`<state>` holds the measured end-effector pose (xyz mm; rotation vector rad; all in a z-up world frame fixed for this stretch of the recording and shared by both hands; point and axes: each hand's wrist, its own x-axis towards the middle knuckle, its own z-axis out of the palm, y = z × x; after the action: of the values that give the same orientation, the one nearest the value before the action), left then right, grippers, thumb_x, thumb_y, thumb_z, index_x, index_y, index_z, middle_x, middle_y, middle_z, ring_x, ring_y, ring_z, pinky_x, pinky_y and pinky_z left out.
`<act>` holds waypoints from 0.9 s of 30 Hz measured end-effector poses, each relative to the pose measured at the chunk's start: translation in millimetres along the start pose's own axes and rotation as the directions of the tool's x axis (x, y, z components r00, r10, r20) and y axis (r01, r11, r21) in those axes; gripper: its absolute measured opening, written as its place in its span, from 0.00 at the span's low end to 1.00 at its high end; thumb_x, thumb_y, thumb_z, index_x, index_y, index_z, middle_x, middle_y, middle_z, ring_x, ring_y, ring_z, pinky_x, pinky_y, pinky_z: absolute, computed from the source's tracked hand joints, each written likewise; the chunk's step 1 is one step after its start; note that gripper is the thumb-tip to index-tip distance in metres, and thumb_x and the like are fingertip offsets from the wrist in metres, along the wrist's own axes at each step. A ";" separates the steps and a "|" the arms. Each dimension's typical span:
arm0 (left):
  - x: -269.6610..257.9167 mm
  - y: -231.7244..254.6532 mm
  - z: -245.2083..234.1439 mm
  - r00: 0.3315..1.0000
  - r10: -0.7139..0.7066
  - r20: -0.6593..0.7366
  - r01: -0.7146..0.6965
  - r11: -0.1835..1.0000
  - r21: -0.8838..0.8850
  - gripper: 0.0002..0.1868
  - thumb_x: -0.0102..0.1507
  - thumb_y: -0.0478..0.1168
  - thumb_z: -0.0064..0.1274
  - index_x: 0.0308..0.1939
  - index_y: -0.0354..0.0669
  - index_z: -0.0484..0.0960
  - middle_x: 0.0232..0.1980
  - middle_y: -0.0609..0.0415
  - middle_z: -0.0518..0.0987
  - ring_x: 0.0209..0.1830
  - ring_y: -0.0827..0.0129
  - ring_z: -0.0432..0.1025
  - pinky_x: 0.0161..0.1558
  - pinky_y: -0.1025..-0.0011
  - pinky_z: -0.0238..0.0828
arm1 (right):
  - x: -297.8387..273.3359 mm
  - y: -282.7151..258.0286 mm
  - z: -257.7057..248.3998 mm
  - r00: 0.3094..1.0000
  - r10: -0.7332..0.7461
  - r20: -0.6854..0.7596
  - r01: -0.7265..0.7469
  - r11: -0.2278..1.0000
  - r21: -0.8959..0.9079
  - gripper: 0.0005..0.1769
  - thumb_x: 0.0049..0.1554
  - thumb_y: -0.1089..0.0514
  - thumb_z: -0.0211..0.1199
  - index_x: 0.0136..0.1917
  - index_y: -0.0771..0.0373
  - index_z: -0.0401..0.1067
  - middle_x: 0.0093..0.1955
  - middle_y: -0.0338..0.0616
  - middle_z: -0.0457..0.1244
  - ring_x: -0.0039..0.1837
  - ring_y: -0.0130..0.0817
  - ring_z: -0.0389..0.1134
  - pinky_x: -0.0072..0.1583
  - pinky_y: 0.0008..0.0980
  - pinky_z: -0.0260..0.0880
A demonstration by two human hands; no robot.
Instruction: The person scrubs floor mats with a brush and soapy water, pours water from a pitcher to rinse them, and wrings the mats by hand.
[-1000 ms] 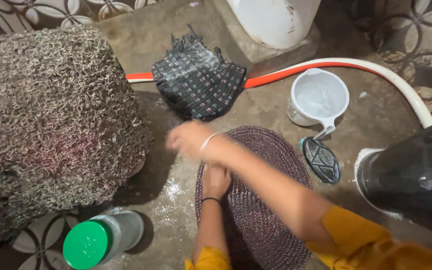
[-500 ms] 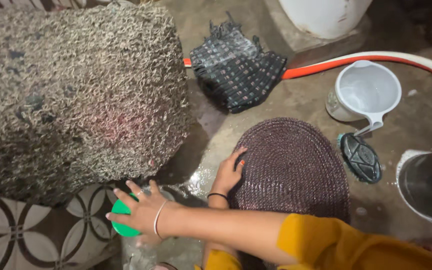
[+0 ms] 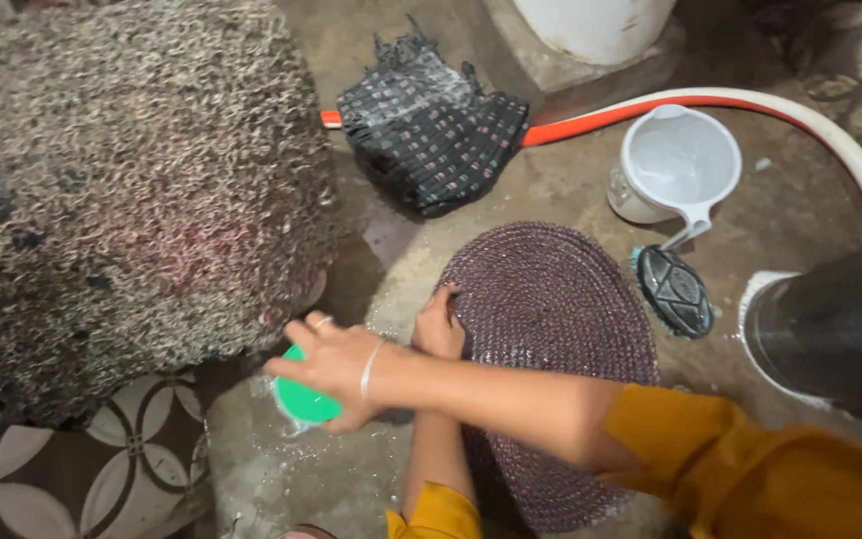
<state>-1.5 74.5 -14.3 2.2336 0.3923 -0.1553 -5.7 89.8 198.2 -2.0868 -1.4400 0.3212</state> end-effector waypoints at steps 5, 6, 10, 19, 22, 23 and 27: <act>-26.0 3.6 43.5 0.871 0.425 -0.245 -0.333 0.879 0.341 0.29 0.66 0.45 0.46 0.68 0.33 0.70 0.68 0.35 0.71 0.68 0.44 0.63 0.67 0.50 0.50 | -64.1 57.1 -50.5 0.967 0.213 -0.139 -0.218 0.976 -0.022 0.45 0.34 0.42 0.77 0.64 0.51 0.68 0.54 0.56 0.61 0.60 0.56 0.63 0.56 0.52 0.68; -30.1 7.2 45.5 0.868 0.473 -0.153 -0.348 0.798 0.492 0.33 0.63 0.49 0.46 0.68 0.33 0.68 0.69 0.37 0.69 0.71 0.47 0.60 0.68 0.48 0.45 | -80.6 76.7 -61.1 0.952 0.180 -0.248 -0.192 0.981 -0.023 0.45 0.33 0.41 0.78 0.63 0.52 0.68 0.55 0.54 0.63 0.61 0.57 0.63 0.58 0.52 0.67; -37.5 22.2 37.4 0.988 0.054 0.144 -0.122 0.843 0.523 0.28 0.74 0.53 0.39 0.74 0.43 0.63 0.74 0.46 0.67 0.80 0.57 0.57 0.84 0.54 0.38 | -158.3 143.7 -82.0 0.758 0.362 -0.543 -0.424 0.906 0.012 0.45 0.34 0.40 0.80 0.62 0.52 0.69 0.57 0.55 0.64 0.62 0.58 0.64 0.63 0.51 0.65; -29.8 98.0 6.4 0.727 0.500 -0.470 -0.502 0.855 0.134 0.65 0.47 0.59 0.73 0.74 0.38 0.46 0.79 0.33 0.51 0.81 0.41 0.46 0.78 0.42 0.29 | -184.1 185.1 -60.3 0.532 0.660 -0.530 -0.582 0.740 0.337 0.45 0.35 0.41 0.82 0.63 0.48 0.68 0.56 0.56 0.59 0.60 0.55 0.65 0.61 0.46 0.68; -7.2 99.3 -24.8 0.699 0.625 -0.349 -0.556 0.781 0.286 0.66 0.45 0.51 0.73 0.78 0.43 0.45 0.80 0.38 0.58 0.82 0.47 0.53 0.81 0.45 0.34 | -150.7 166.5 -56.0 0.617 0.610 -0.498 -0.465 0.793 0.394 0.46 0.38 0.41 0.81 0.67 0.48 0.67 0.57 0.54 0.60 0.60 0.52 0.67 0.62 0.45 0.69; -1.9 94.4 -37.3 0.697 0.556 -0.453 -0.513 0.828 0.227 0.68 0.44 0.51 0.76 0.77 0.43 0.44 0.78 0.34 0.58 0.80 0.45 0.54 0.79 0.49 0.43 | -146.1 159.4 -58.4 0.653 0.558 -0.513 -0.366 0.825 0.431 0.46 0.41 0.41 0.82 0.70 0.48 0.67 0.58 0.54 0.61 0.62 0.50 0.67 0.63 0.46 0.70; -2.8 70.8 -73.6 0.806 0.151 -0.572 -0.374 0.880 -0.294 0.77 0.40 0.49 0.80 0.79 0.41 0.39 0.74 0.38 0.66 0.69 0.53 0.69 0.70 0.61 0.66 | -155.8 156.8 -76.7 0.731 0.668 -0.136 -0.063 0.264 0.962 0.51 0.44 0.40 0.78 0.76 0.47 0.60 0.64 0.50 0.60 0.61 0.42 0.64 0.57 0.50 0.72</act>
<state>17.7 88.2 85.2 1.8651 0.3542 0.6686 93.3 -116.5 149.5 -1.2776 -0.1432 0.5355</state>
